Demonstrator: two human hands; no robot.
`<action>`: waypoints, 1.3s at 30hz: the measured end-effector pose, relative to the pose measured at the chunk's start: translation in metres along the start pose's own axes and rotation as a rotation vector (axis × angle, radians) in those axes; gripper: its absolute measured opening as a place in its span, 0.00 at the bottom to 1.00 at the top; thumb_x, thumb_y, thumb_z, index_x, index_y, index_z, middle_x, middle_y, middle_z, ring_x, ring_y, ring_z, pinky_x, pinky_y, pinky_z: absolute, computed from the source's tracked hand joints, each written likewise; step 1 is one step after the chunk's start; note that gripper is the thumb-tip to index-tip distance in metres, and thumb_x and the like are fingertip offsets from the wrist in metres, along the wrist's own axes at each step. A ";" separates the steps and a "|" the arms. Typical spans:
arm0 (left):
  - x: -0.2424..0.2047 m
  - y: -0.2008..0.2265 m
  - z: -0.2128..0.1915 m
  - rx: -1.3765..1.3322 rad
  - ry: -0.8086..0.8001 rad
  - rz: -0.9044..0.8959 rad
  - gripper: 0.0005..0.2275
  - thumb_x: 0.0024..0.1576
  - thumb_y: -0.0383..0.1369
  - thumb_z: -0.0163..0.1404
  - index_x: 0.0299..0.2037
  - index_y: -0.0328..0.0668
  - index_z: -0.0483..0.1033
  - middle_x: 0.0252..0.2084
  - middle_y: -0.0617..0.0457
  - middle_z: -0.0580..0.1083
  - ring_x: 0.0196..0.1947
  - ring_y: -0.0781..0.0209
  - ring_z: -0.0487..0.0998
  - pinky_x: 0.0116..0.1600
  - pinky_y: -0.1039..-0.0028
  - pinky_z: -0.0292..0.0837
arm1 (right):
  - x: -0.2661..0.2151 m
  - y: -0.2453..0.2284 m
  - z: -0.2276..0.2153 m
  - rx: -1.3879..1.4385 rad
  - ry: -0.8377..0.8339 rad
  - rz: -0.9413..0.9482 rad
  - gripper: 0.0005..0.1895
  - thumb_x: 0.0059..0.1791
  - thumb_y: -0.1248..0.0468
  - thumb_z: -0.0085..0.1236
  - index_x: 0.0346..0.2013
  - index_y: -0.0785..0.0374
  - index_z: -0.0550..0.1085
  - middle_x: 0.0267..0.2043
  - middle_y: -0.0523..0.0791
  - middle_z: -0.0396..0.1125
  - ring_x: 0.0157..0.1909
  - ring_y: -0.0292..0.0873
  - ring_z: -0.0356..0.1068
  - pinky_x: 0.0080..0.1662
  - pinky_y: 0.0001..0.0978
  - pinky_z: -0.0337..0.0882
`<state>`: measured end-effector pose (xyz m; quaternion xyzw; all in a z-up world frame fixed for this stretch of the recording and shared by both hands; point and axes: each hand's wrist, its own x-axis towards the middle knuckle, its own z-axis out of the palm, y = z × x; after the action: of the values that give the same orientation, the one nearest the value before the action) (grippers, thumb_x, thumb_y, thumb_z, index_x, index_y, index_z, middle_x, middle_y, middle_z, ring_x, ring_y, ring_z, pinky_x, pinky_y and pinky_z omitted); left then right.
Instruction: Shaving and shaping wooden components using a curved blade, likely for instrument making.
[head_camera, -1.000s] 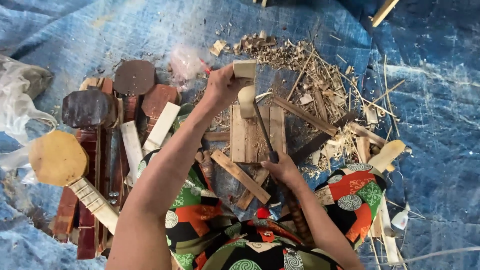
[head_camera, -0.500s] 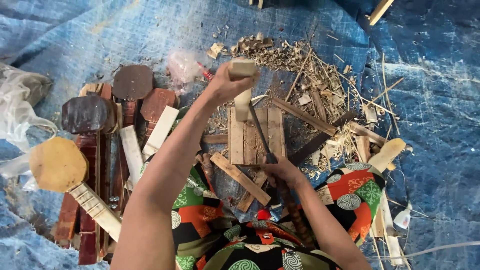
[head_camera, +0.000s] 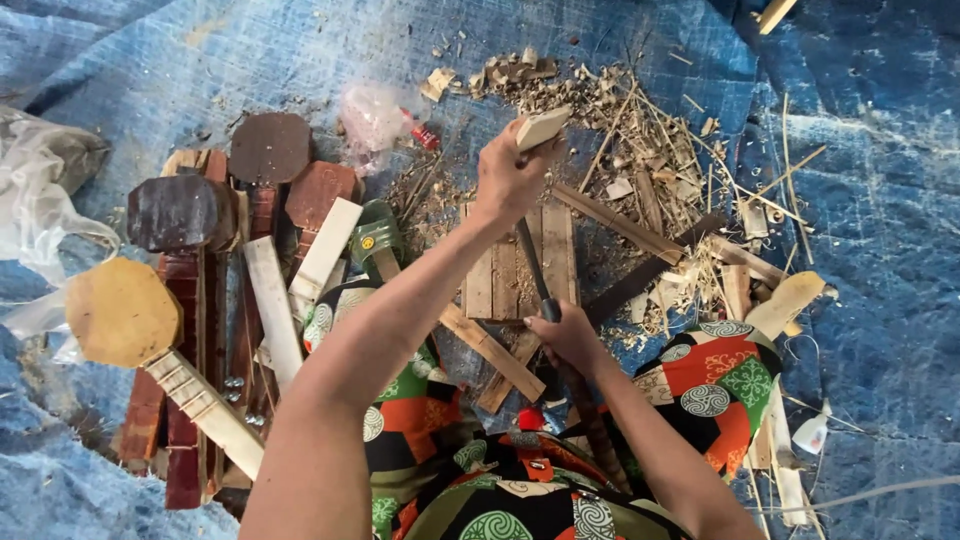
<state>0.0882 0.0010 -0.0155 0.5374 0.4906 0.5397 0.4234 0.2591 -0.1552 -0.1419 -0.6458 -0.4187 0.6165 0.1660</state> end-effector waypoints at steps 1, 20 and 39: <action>-0.001 0.001 0.005 0.027 0.067 -0.004 0.09 0.60 0.34 0.57 0.46 0.41 0.79 0.41 0.39 0.79 0.42 0.43 0.81 0.46 0.55 0.78 | 0.000 -0.005 0.001 -0.040 0.026 0.033 0.12 0.48 0.61 0.63 0.33 0.68 0.71 0.12 0.52 0.63 0.11 0.49 0.66 0.17 0.38 0.65; -0.012 0.028 0.067 0.137 0.633 0.125 0.05 0.61 0.23 0.54 0.44 0.43 0.77 0.35 0.47 0.79 0.35 0.52 0.83 0.47 0.64 0.78 | -0.003 -0.019 0.010 -0.278 0.146 0.110 0.17 0.49 0.58 0.61 0.40 0.70 0.70 0.21 0.57 0.68 0.17 0.55 0.71 0.17 0.45 0.72; -0.005 -0.062 0.082 0.399 0.151 0.361 0.18 0.50 0.36 0.60 0.51 0.61 0.71 0.39 0.64 0.81 0.37 0.61 0.84 0.47 0.65 0.76 | -0.024 -0.003 -0.020 -0.137 0.198 0.067 0.15 0.46 0.62 0.64 0.37 0.72 0.70 0.16 0.55 0.66 0.11 0.47 0.66 0.13 0.37 0.66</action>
<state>0.1657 0.0125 -0.0825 0.6470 0.5139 0.5376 0.1683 0.2794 -0.1655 -0.1204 -0.7268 -0.4197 0.5249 0.1414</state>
